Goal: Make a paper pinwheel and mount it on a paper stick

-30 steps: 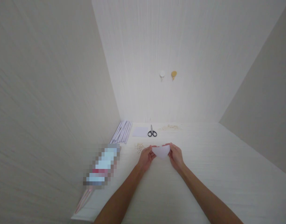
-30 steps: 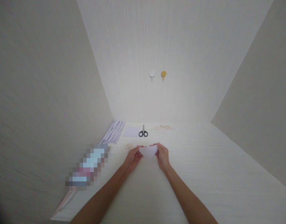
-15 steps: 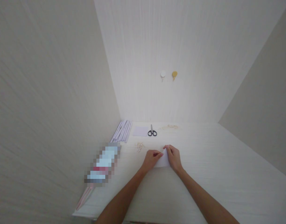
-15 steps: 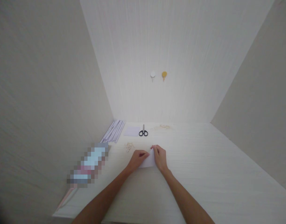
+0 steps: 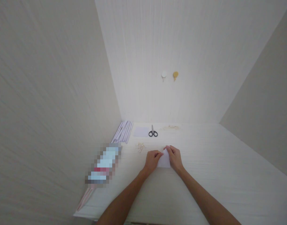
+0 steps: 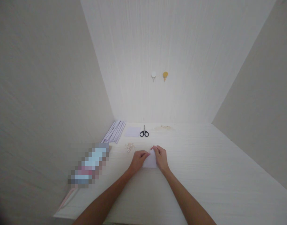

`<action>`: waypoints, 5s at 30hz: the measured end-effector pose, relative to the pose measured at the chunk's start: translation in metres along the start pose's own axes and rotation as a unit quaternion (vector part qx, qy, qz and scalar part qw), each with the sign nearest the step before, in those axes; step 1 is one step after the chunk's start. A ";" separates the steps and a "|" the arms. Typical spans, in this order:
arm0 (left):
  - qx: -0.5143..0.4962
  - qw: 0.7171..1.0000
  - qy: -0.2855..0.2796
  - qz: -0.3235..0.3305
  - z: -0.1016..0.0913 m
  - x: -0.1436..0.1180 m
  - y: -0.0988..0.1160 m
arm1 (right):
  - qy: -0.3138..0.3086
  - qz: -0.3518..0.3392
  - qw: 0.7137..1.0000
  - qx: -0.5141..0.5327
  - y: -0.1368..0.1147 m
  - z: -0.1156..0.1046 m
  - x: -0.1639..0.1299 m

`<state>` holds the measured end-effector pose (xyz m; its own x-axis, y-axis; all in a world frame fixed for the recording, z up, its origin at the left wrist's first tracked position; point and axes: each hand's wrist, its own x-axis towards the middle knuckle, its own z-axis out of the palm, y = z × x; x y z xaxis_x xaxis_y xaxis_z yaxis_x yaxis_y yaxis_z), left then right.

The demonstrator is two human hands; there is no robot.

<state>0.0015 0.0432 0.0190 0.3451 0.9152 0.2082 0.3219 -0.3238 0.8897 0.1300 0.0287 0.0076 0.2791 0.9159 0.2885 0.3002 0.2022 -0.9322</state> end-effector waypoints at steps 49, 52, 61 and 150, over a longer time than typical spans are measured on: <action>-0.001 0.999 -0.036 0.014 -0.002 0.001 -0.014 | 0.031 0.038 0.997 0.056 0.018 -0.014 0.012; -0.008 0.999 -0.038 0.009 0.001 0.003 -0.014 | 0.046 0.034 0.997 0.052 0.020 -0.016 0.014; 0.006 1.000 -0.025 -0.003 0.000 0.003 -0.015 | 0.078 0.045 0.993 0.077 0.024 -0.025 0.022; -0.020 0.999 -0.015 -0.048 0.002 0.005 -0.009 | 0.023 0.120 0.961 0.247 0.014 -0.011 0.020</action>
<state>0.0021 0.0499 0.0106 0.3406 0.9337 0.1104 0.3186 -0.2251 0.9208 0.1499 0.0463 0.0032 0.3302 0.9426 0.0504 -0.2455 0.1373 -0.9596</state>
